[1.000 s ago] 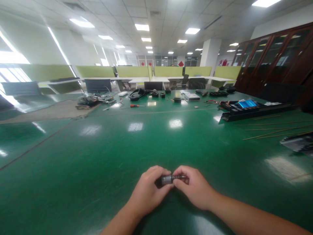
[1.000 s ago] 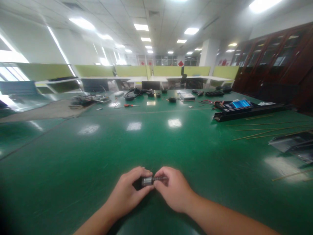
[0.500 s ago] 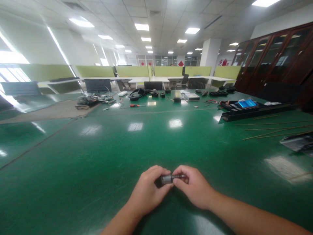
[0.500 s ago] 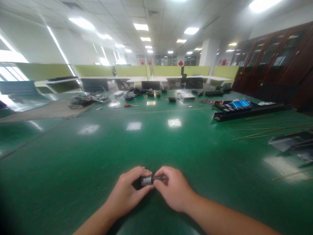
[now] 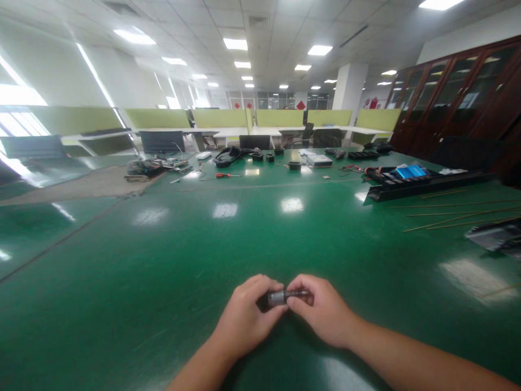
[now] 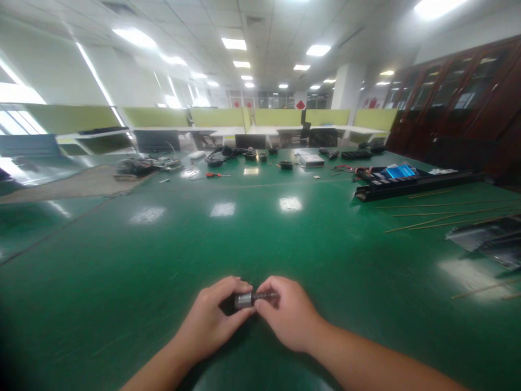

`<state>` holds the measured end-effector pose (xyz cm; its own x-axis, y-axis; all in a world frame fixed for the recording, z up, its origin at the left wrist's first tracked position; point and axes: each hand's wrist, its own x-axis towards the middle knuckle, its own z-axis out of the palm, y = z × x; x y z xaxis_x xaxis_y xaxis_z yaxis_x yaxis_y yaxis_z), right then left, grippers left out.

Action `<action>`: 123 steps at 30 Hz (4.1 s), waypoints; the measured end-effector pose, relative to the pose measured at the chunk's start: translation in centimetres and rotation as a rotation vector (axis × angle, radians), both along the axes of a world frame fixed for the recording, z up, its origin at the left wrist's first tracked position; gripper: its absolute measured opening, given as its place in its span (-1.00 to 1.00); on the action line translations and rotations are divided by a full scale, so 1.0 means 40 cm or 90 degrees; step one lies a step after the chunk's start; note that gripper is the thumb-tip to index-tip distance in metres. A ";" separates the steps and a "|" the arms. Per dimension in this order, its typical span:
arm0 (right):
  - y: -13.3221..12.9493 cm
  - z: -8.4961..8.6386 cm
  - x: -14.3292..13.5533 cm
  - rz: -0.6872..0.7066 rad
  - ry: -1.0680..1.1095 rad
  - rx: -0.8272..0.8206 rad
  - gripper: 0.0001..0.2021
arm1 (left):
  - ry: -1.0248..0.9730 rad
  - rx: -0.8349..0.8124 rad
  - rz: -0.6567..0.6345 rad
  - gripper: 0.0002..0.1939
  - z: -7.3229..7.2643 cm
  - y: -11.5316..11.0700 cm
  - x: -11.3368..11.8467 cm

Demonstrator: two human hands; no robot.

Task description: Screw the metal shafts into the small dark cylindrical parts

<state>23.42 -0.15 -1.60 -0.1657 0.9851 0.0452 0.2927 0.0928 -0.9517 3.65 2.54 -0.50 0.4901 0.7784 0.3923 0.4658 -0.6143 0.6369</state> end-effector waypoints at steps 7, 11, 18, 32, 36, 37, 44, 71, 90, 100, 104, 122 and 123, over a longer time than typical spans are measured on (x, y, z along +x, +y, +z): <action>0.003 -0.004 0.000 -0.004 -0.003 0.000 -0.94 | 0.006 0.001 0.003 -0.86 0.003 0.001 0.000; 0.002 -0.002 0.000 -0.001 0.002 0.004 -0.93 | 0.006 0.002 0.001 -0.85 0.004 0.000 0.001; 0.003 -0.002 0.001 -0.002 0.013 -0.006 -0.94 | 0.002 0.009 0.007 -0.87 0.007 0.000 0.004; 0.001 0.004 0.000 -0.005 0.010 -0.005 -0.95 | -0.013 0.013 0.007 -0.85 -0.001 0.002 0.001; 0.000 0.006 0.001 -0.003 0.011 -0.006 -0.95 | -0.015 0.003 0.008 -0.85 0.001 0.002 0.003; 0.000 0.007 0.002 -0.002 0.008 -0.005 -0.96 | -0.016 0.000 0.008 -0.85 0.002 0.002 0.003; 0.000 0.006 0.001 -0.010 0.000 0.009 -0.95 | -0.023 0.002 0.003 -0.84 0.005 0.002 0.003; -0.001 -0.002 0.002 -0.012 0.025 -0.011 -0.96 | -0.040 0.009 0.004 -0.83 0.005 0.006 0.000; 0.000 0.004 0.000 -0.009 0.031 -0.013 -0.97 | -0.032 0.015 0.014 -0.83 0.005 0.005 -0.001; -0.001 0.001 0.001 -0.012 0.021 -0.008 -0.95 | -0.028 0.004 0.007 -0.85 0.008 0.003 -0.001; 0.000 -0.001 0.001 -0.011 0.023 -0.011 -0.96 | -0.026 0.001 0.010 -0.84 0.005 0.004 -0.001; 0.000 -0.009 0.002 -0.017 0.004 -0.003 -0.95 | -0.021 0.018 0.012 -0.86 0.011 0.003 0.001; 0.001 -0.009 0.003 -0.017 0.002 -0.003 -0.94 | -0.021 0.018 0.012 -0.86 0.012 0.003 0.001</action>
